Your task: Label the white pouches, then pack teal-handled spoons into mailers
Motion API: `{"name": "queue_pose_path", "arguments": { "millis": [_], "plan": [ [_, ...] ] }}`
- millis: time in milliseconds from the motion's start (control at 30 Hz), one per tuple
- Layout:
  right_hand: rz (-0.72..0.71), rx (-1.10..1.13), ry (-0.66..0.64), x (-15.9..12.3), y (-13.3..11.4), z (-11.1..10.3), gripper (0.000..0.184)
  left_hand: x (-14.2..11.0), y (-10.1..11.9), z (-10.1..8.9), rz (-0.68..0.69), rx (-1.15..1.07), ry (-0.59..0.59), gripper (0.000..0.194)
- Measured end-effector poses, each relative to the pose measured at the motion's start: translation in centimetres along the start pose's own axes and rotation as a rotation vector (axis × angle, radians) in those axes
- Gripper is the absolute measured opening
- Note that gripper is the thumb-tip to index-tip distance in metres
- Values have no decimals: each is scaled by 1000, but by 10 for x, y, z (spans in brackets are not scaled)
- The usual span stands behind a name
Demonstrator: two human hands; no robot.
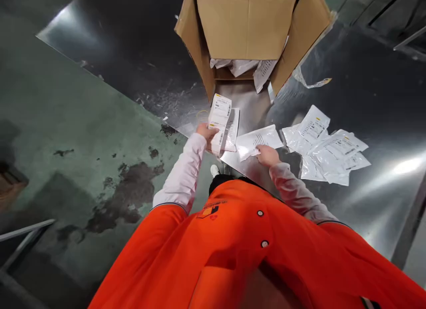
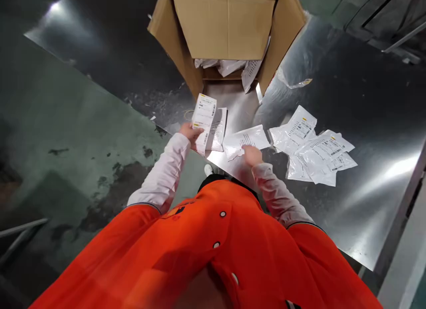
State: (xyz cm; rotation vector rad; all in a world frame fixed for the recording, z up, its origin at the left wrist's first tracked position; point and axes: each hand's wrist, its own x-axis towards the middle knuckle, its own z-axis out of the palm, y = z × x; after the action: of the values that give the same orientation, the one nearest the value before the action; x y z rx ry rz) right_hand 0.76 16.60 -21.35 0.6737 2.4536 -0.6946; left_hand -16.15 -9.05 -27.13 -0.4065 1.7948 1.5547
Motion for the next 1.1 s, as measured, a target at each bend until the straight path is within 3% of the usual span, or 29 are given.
{"name": "queue_pose_path", "arguments": {
  "millis": [100, 167, 233, 300, 367, 433, 567, 667, 767, 867, 967, 1100],
  "plan": [
    [-317, -289, -146, 38, 11, -28, 60, -40, -12, -42, -40, -116, -121, 21],
    [-401, -436, -214, 50, 21, -35, 68, -71, -29, -68, -65, -238, -141, 31],
    [-226, -446, -126, 51, 27, -31, 72, -97, -49, -86, -81, -304, -112, 44],
    [65, -400, 38, 46, 27, -21, 81, -115, -66, -91, -79, -323, -75, 52],
    [282, -339, 134, 44, 19, -14, 91, -125, -79, -82, -61, -349, -60, 55],
    [342, -289, 125, 45, 4, -11, 96, -129, -85, -60, -40, -380, -78, 59],
    [134, -27, -65, 41, -33, -8, 81, -129, -85, -3, -27, -391, -211, 69],
    [-90, 266, -242, 16, -56, 15, 61, -127, -79, 26, -14, -380, -279, 70],
    [-133, 644, -257, -14, -66, 49, 64, -115, -71, 33, 3, -350, -347, 64],
    [-60, 712, -264, -27, -68, 67, 63, -98, -64, 30, -17, -434, -276, 53],
    [-66, 619, -211, -17, -71, 58, 49, -86, -63, 31, -72, -478, -107, 37],
    [-171, 390, -45, 8, -85, 31, 23, -85, -69, 46, -120, -482, -48, 23]
  ]
}}
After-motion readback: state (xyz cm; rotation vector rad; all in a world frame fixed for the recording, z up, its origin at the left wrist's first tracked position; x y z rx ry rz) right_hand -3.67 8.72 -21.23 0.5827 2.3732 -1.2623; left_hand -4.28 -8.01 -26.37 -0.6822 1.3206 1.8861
